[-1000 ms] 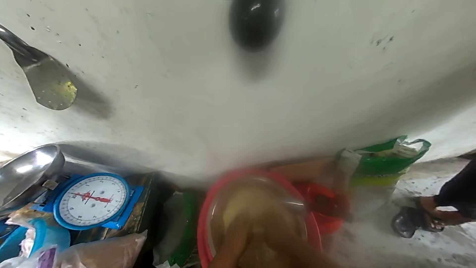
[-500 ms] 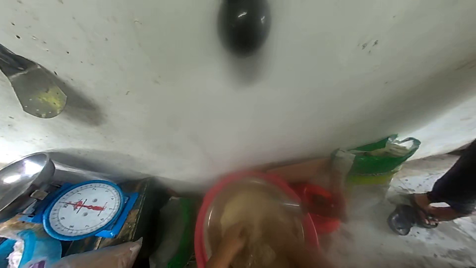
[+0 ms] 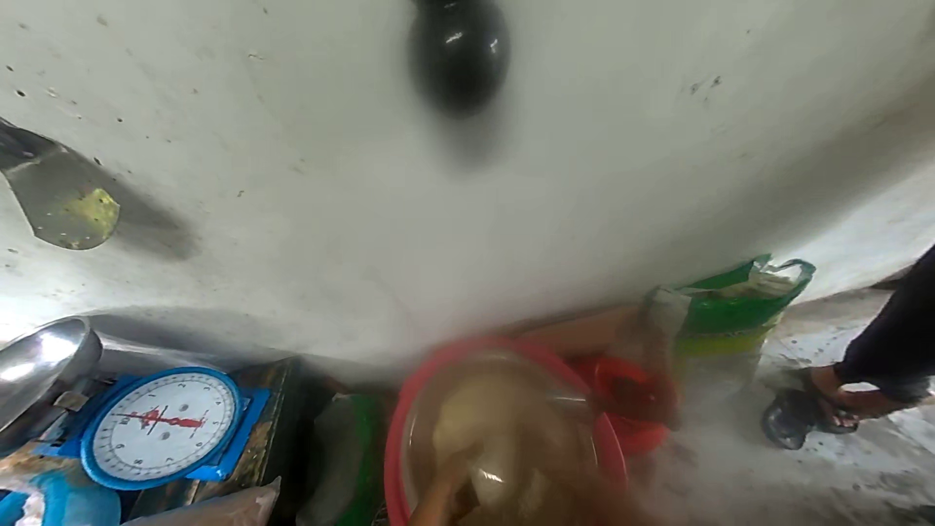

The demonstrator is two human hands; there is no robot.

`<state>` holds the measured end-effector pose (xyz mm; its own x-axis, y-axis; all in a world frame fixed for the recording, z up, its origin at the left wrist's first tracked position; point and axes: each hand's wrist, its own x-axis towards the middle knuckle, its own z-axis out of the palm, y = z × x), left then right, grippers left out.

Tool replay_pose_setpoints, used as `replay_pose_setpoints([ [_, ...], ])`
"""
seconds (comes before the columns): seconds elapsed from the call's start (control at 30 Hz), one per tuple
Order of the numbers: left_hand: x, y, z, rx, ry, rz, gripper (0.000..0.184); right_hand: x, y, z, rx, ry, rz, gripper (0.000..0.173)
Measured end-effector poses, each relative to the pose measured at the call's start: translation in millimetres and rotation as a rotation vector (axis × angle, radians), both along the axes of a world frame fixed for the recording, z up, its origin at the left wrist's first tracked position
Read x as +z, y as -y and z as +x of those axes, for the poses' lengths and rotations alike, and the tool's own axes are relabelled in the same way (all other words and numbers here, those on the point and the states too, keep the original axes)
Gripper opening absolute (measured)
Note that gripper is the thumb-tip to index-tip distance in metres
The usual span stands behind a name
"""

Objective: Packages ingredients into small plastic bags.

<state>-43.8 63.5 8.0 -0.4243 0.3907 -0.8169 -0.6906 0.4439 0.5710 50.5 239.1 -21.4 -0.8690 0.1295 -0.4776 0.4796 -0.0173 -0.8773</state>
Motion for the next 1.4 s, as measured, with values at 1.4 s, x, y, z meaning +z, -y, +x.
replay_pose_setpoints([
  [1.4,-9.7,32.6,20.4,0.465,0.165,0.347,0.044,10.7,3.1,21.1,-0.229,0.168,-0.707,0.036],
])
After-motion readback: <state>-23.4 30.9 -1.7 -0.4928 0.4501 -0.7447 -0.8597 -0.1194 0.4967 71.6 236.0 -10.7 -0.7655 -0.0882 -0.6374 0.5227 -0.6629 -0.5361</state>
